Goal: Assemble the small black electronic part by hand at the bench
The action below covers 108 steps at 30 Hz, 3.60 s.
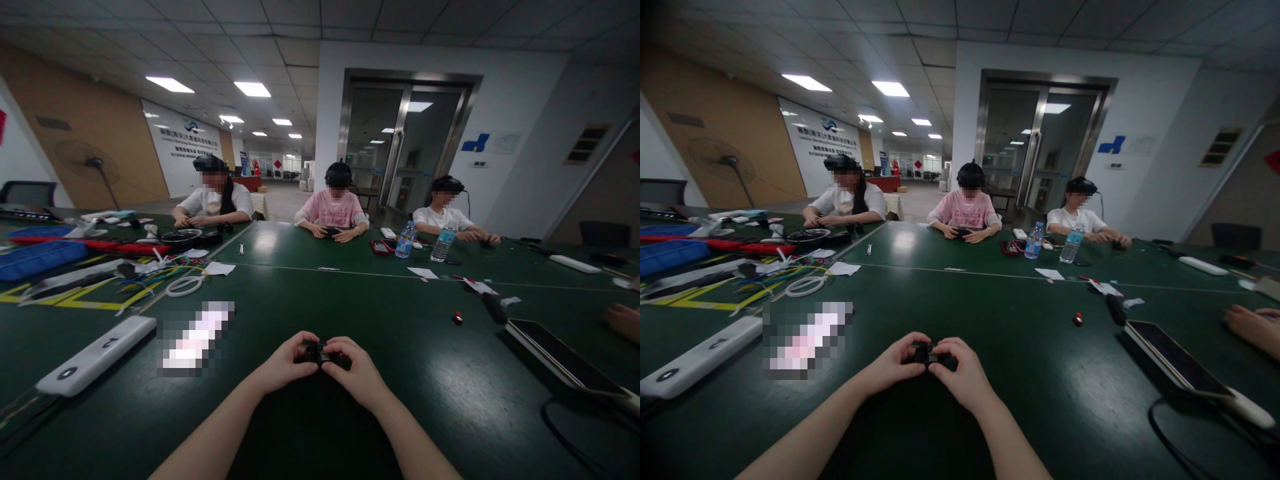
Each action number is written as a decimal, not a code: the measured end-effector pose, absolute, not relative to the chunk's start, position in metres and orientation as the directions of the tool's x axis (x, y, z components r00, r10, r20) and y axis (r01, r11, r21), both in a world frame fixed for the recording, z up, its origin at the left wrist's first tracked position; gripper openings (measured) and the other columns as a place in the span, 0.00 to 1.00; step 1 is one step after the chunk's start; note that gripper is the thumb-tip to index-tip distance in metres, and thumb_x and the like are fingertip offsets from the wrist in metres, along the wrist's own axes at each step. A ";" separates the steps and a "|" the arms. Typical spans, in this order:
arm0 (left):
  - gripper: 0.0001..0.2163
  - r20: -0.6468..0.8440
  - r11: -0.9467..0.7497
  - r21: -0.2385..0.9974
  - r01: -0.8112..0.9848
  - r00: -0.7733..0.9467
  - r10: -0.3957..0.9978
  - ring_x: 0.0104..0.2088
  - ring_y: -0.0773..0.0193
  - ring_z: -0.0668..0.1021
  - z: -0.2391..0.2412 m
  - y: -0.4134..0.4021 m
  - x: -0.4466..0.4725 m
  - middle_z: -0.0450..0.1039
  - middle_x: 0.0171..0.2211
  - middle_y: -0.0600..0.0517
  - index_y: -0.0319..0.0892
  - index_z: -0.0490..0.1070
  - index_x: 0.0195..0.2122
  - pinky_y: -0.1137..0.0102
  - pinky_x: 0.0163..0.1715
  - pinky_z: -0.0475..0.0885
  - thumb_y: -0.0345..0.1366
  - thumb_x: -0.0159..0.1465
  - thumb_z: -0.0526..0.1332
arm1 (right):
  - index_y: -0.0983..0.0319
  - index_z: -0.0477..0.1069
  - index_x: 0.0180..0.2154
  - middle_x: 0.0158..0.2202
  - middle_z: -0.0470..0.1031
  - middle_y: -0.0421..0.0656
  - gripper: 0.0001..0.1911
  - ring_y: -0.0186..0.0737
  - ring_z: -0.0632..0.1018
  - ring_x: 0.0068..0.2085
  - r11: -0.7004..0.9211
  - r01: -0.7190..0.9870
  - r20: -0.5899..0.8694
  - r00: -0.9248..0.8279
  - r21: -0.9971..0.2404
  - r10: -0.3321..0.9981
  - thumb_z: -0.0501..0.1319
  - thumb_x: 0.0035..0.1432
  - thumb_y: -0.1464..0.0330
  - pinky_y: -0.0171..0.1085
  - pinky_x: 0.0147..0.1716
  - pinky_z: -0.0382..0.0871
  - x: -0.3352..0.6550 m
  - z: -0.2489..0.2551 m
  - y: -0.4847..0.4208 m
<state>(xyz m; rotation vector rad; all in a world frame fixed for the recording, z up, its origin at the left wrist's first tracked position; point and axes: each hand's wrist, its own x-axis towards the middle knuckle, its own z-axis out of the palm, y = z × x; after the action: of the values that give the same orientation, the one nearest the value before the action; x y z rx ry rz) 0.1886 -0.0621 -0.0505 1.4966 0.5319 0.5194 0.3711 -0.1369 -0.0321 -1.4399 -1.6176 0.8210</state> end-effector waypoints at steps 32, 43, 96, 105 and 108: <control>0.21 -0.017 0.040 0.999 -0.010 0.772 0.635 0.31 0.67 0.74 -0.055 -0.060 0.186 0.72 0.35 0.54 0.46 0.59 0.49 0.73 0.31 0.64 0.34 0.56 0.65 | 0.58 0.70 0.42 0.42 0.73 0.42 0.13 0.41 0.73 0.47 0.119 0.398 0.176 0.109 -0.910 0.978 0.60 0.52 0.64 0.44 0.49 0.65 0.384 -0.026 -0.138; 0.22 -0.030 0.015 1.000 0.027 0.755 0.656 0.37 0.62 0.74 -0.054 -0.061 0.186 0.72 0.40 0.51 0.46 0.58 0.49 0.68 0.37 0.65 0.37 0.56 0.65 | 0.58 0.69 0.45 0.44 0.74 0.44 0.17 0.43 0.73 0.48 0.162 0.333 0.242 0.217 -0.929 0.946 0.61 0.51 0.62 0.47 0.51 0.64 0.402 -0.030 -0.134; 0.21 -0.013 0.032 0.999 -0.009 0.776 0.631 0.34 0.65 0.74 -0.055 -0.061 0.189 0.71 0.35 0.54 0.44 0.59 0.47 0.70 0.34 0.66 0.35 0.55 0.65 | 0.56 0.72 0.40 0.46 0.69 0.41 0.11 0.41 0.70 0.50 0.168 0.469 0.168 -0.042 -0.867 0.985 0.60 0.52 0.68 0.42 0.53 0.61 0.367 -0.037 -0.134; 0.20 0.003 0.036 0.999 -0.033 0.785 0.620 0.37 0.64 0.74 -0.053 -0.061 0.188 0.71 0.37 0.53 0.45 0.59 0.48 0.69 0.37 0.67 0.33 0.56 0.64 | 0.56 0.72 0.39 0.49 0.68 0.40 0.10 0.41 0.69 0.52 0.100 0.421 0.102 -0.019 -0.901 0.995 0.61 0.51 0.67 0.43 0.53 0.60 0.367 -0.033 -0.136; 0.20 0.003 0.037 0.999 -0.033 0.788 0.616 0.37 0.64 0.74 -0.053 -0.061 0.188 0.71 0.38 0.53 0.45 0.59 0.48 0.69 0.36 0.67 0.32 0.56 0.63 | 0.56 0.72 0.39 0.50 0.67 0.40 0.12 0.42 0.68 0.52 0.048 0.439 0.052 -0.002 -0.897 0.999 0.62 0.50 0.67 0.44 0.53 0.60 0.368 -0.033 -0.135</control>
<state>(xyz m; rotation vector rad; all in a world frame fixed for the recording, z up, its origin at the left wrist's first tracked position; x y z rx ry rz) 0.1880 -0.0607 -0.0528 1.4610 0.5004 0.5311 0.3680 -0.1354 -0.0332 -1.4976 -1.5504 0.9130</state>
